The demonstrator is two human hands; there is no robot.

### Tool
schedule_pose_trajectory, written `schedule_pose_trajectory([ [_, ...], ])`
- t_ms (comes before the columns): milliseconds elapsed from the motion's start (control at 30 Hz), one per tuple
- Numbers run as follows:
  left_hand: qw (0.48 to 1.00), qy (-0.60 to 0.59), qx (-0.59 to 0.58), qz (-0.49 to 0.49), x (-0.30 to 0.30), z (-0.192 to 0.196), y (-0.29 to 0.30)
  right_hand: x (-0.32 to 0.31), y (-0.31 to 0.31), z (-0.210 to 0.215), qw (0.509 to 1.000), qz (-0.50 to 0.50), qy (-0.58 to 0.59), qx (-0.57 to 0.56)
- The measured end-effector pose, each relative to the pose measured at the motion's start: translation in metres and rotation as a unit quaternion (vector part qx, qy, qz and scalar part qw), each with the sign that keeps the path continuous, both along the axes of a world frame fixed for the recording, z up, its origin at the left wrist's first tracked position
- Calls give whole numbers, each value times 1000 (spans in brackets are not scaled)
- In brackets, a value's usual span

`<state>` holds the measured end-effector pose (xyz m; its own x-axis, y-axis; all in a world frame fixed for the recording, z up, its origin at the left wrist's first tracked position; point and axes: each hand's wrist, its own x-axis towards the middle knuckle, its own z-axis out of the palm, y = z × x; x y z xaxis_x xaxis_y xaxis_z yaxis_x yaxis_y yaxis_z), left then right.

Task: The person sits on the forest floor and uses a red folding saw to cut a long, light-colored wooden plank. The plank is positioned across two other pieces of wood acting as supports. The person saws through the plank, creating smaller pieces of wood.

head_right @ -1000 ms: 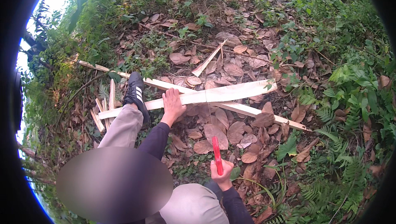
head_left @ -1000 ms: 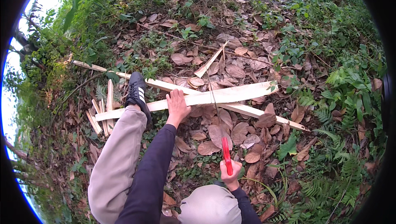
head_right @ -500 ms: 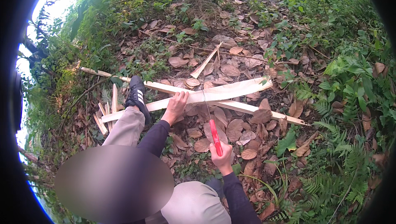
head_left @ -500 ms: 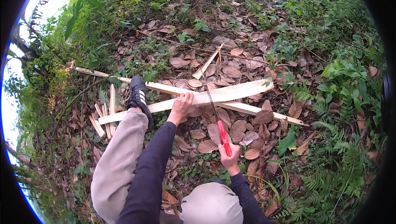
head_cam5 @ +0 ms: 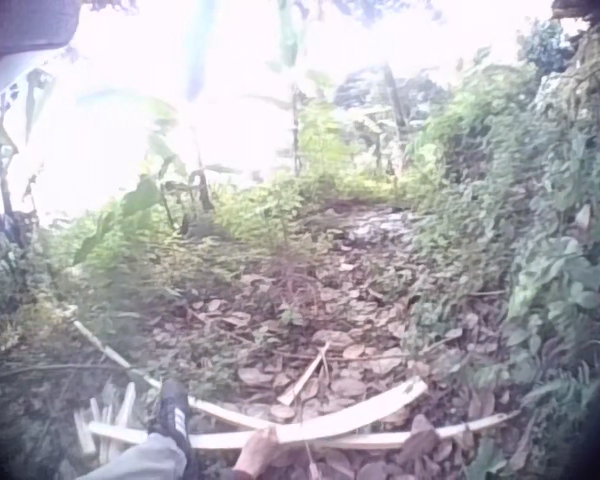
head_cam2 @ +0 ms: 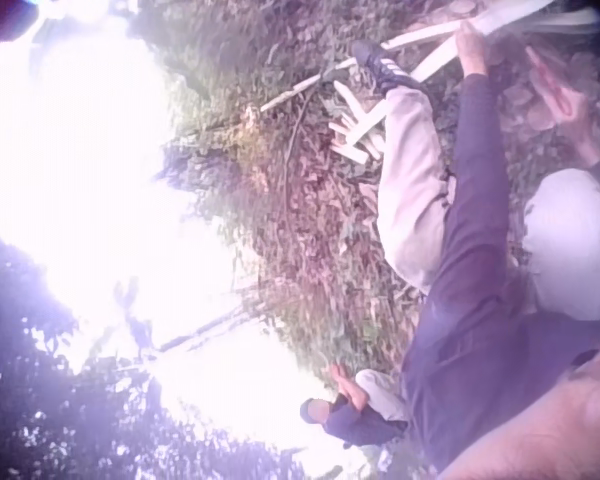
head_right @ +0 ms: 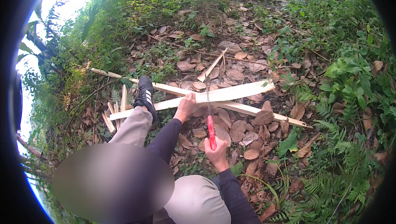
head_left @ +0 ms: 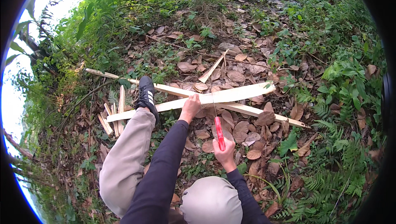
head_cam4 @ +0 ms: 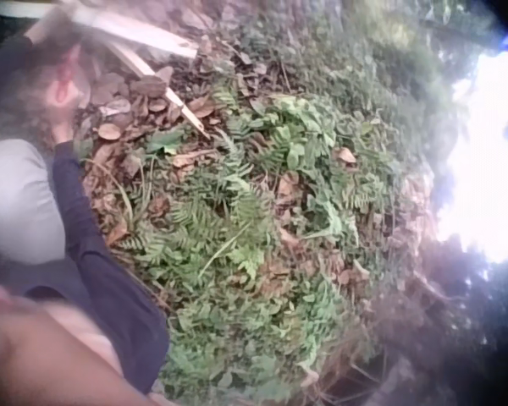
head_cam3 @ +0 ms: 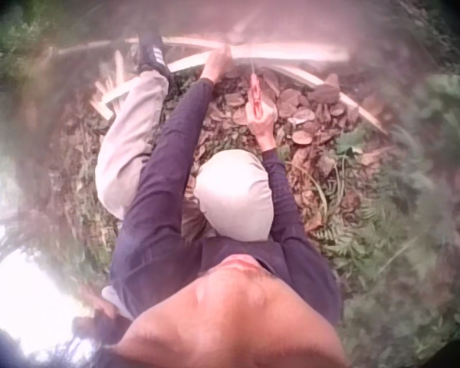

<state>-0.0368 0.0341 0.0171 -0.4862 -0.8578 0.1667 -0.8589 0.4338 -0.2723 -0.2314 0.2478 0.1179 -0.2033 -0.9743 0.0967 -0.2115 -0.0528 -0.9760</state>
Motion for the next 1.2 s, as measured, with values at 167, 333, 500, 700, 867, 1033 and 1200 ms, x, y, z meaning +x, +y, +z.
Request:
schedule_pose_trajectory([
  [167, 990, 76, 115, 19, 18, 14, -42, -6, -25, 16, 1000, -3, -10, -24],
  [333, 989, 137, 53, -30, 17, 18, -47, -18, -51, 21, 999, 23, 19, -19],
  [500, 996, 83, 42, -7, 23, 15, -41, -21, -51, 11, 999, 32, -11, -13],
  [700, 989, 76, 127, 19, -3, 37, -41, -24, -50, -9, 999, 33, -14, -20],
  [867, 988, 127, 86, 12, 2, 26, -34, -12, -44, -11, 998, 27, 11, -63],
  [1033, 986, 134, 93, 25, -11, 28, -40, -7, -51, -13, 997, 23, 31, -68],
  [1200, 984, 113, 132, 43, -5, 24, -48, -3, -56, -10, 995, 20, 36, -87],
])
